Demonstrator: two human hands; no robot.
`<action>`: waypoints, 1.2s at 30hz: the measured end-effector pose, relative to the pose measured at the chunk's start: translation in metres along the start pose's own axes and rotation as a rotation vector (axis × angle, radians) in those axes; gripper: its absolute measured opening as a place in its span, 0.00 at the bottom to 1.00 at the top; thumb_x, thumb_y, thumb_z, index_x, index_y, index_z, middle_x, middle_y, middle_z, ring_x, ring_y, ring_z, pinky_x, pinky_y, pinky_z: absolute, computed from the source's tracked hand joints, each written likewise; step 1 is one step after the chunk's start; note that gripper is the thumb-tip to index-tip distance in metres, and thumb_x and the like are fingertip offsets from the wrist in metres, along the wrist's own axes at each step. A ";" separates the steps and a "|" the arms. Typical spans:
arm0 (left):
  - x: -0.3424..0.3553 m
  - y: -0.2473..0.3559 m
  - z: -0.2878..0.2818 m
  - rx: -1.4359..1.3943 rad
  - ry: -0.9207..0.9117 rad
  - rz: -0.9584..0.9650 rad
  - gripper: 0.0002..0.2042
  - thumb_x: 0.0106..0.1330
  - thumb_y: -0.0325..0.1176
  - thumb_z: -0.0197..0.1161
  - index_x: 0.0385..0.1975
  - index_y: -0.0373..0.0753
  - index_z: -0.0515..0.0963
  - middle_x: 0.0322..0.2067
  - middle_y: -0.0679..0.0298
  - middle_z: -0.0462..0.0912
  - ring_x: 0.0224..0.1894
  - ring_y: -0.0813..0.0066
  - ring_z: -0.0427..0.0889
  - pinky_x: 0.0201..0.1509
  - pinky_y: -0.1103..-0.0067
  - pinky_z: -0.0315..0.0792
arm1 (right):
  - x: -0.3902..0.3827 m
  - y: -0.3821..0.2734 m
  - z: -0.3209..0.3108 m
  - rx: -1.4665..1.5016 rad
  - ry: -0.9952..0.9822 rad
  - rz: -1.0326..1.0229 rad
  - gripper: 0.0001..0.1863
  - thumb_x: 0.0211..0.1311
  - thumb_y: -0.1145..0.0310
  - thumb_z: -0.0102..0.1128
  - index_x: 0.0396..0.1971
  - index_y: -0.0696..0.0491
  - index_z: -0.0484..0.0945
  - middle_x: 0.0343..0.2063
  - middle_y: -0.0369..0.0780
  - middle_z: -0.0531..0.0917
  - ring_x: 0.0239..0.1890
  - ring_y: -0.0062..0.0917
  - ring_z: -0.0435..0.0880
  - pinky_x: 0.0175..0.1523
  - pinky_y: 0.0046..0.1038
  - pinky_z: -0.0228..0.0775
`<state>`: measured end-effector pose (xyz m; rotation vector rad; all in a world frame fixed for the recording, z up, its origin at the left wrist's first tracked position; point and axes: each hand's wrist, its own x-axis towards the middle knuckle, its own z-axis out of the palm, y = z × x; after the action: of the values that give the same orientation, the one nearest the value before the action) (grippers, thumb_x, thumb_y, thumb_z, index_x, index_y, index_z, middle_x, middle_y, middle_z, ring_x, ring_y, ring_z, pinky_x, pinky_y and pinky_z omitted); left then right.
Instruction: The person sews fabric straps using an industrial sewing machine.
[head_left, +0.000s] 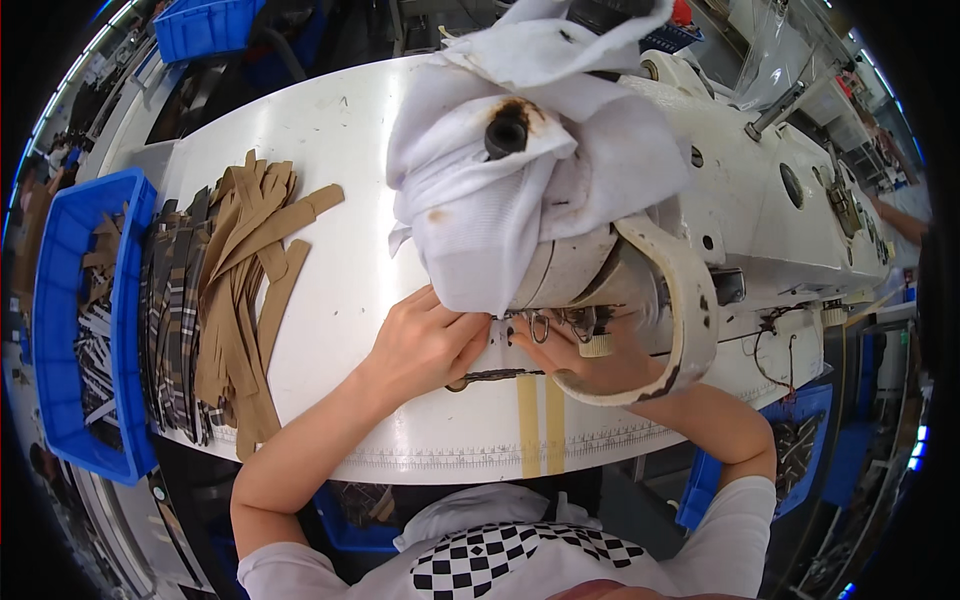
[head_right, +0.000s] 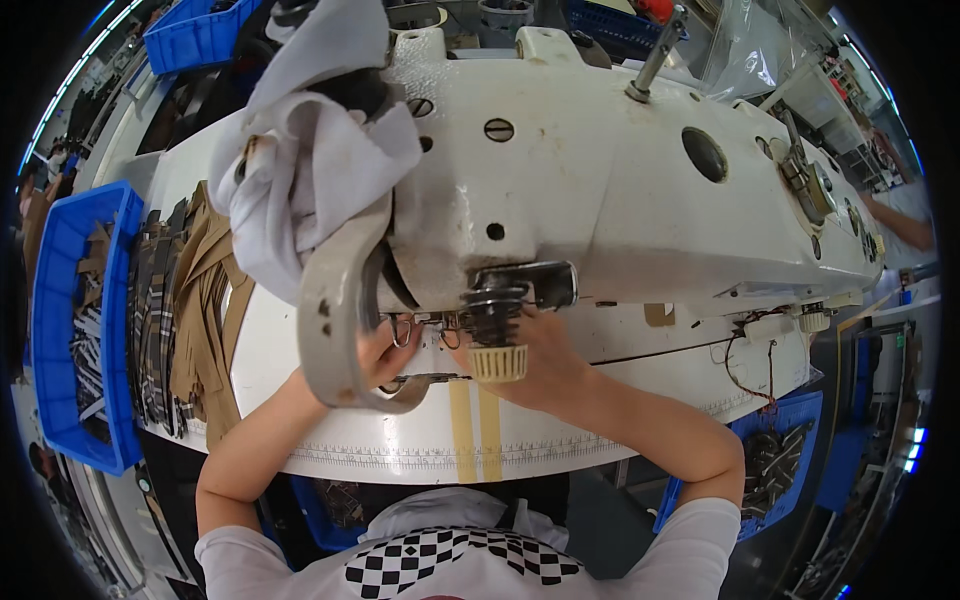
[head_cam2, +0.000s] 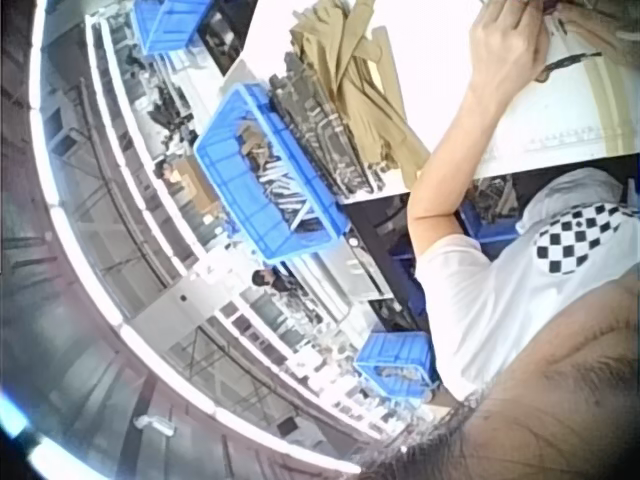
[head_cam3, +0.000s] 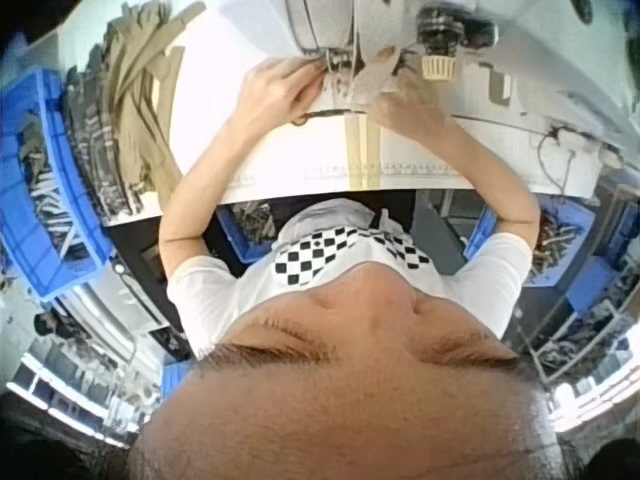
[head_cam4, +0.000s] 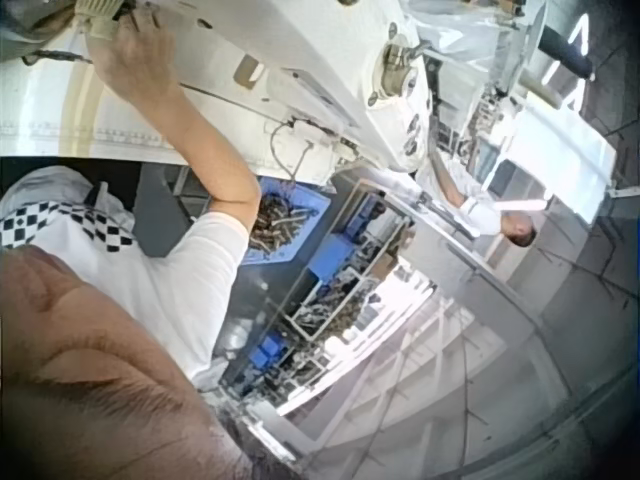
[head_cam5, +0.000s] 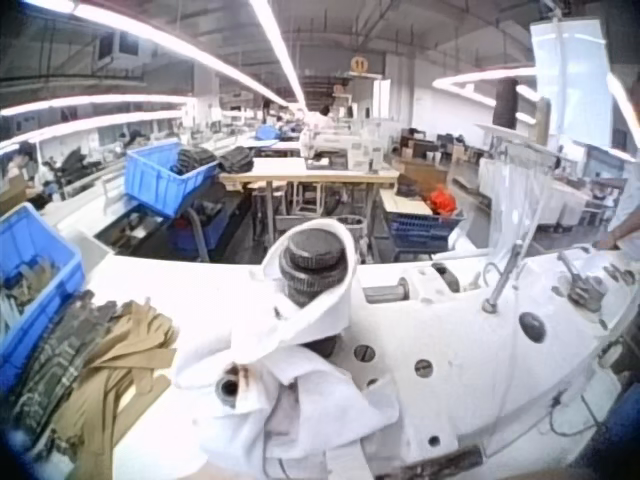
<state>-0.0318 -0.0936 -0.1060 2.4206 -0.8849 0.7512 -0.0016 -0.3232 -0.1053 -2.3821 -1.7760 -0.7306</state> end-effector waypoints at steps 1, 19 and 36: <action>-0.004 -0.003 0.007 -0.039 -0.031 -0.007 0.07 0.44 0.24 0.67 0.26 0.36 0.80 0.25 0.63 0.79 0.29 0.67 0.78 0.33 0.75 0.75 | -0.004 -0.003 0.001 0.183 0.080 0.259 0.07 0.56 0.69 0.60 0.34 0.50 0.82 0.29 0.33 0.84 0.30 0.24 0.82 0.38 0.27 0.74; -0.002 -0.002 0.000 -0.117 -0.165 -0.094 0.11 0.46 0.20 0.64 0.32 0.33 0.81 0.32 0.61 0.81 0.33 0.66 0.80 0.36 0.75 0.76 | -0.002 0.009 0.013 0.234 0.141 0.363 0.11 0.51 0.70 0.66 0.36 0.53 0.82 0.32 0.41 0.84 0.31 0.35 0.84 0.34 0.34 0.75; 0.059 -0.099 0.043 -0.178 0.177 -0.300 0.14 0.56 0.30 0.60 0.44 0.36 0.77 0.38 0.53 0.80 0.36 0.55 0.79 0.38 0.72 0.75 | -0.031 -0.007 -0.003 0.247 0.178 0.331 0.12 0.45 0.79 0.60 0.34 0.54 0.82 0.38 0.40 0.81 0.45 0.33 0.80 0.47 0.33 0.72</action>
<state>0.0885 -0.0758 -0.1229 2.2219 -0.4835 0.7250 -0.0156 -0.3496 -0.1170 -2.2817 -1.2776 -0.6159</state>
